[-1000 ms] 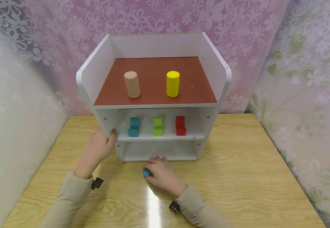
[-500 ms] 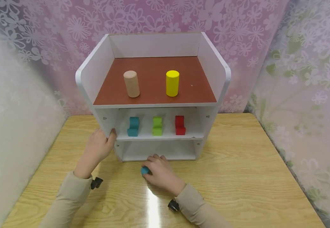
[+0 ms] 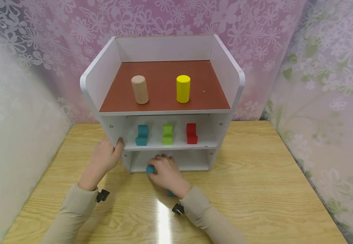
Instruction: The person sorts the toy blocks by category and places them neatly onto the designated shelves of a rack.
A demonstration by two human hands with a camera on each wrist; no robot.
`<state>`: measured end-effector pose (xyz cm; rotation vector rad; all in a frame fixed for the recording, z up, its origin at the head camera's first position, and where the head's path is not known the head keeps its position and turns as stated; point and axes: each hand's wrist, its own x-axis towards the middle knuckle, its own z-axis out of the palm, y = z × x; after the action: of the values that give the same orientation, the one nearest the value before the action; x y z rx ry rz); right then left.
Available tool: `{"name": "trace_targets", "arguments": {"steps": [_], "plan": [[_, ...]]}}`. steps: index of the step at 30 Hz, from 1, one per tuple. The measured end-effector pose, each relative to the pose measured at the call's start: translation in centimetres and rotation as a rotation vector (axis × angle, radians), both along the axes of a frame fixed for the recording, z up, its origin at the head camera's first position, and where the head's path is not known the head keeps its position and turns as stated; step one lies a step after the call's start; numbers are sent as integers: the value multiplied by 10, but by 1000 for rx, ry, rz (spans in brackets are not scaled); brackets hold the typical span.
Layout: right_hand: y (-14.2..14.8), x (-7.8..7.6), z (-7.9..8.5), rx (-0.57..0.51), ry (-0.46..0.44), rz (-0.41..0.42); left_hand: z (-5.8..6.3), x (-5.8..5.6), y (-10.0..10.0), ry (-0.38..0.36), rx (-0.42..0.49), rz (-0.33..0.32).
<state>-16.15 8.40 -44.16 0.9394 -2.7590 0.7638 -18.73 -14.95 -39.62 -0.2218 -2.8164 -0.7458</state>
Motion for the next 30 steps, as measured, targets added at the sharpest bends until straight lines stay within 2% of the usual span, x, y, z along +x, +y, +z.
{"name": "trace_targets", "arguments": {"steps": [8, 17, 24, 30], "plan": [[-14, -15, 3, 9, -46, -58, 1, 0, 0, -14, 2, 2], [-20, -26, -6, 51, -73, -147, 0, 1, 0, -2, 7, -3], [-22, -30, -12, 58, -56, -156, -1, -1, -1, 10, 5, -2], [-24, -29, -13, 49, -76, -163, -2, -1, 0, 10, 8, -4]]}}
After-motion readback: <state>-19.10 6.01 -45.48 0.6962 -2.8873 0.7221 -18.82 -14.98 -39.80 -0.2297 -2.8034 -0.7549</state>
